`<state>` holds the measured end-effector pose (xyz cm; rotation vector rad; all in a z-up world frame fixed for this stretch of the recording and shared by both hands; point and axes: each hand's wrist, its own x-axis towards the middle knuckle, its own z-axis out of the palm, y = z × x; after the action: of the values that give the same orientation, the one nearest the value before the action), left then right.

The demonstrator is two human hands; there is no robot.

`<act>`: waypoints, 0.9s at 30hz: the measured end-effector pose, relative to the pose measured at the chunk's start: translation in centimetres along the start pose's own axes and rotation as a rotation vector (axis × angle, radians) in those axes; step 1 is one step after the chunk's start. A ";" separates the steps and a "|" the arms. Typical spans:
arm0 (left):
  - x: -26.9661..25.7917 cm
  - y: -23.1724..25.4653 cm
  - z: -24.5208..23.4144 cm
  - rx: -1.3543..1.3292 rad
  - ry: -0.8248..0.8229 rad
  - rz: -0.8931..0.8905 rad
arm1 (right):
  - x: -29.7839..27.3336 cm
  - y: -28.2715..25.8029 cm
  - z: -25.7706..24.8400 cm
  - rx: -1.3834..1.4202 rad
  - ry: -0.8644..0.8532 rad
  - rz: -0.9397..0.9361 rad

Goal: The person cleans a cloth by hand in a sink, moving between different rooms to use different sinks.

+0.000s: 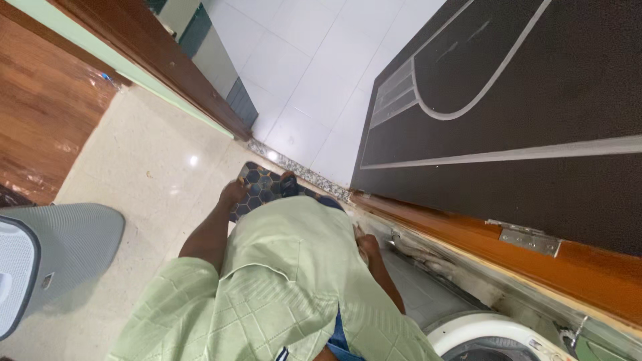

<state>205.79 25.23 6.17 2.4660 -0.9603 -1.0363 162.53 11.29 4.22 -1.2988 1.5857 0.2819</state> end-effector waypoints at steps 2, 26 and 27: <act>4.3 4.0 -0.5 0.046 0.054 0.143 | 2.0 -2.1 -1.5 0.030 0.027 -0.012; 34.3 18.5 -10.3 -0.137 0.069 -0.464 | 32.0 -39.6 -18.3 -0.114 -0.172 -0.218; 35.5 19.7 -9.8 -0.153 0.067 -0.499 | 33.4 -41.6 -18.8 -0.116 -0.170 -0.231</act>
<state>221.93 -13.20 4.36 2.6467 -0.2292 -1.1085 190.27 -37.98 2.48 -1.4923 1.2793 0.3332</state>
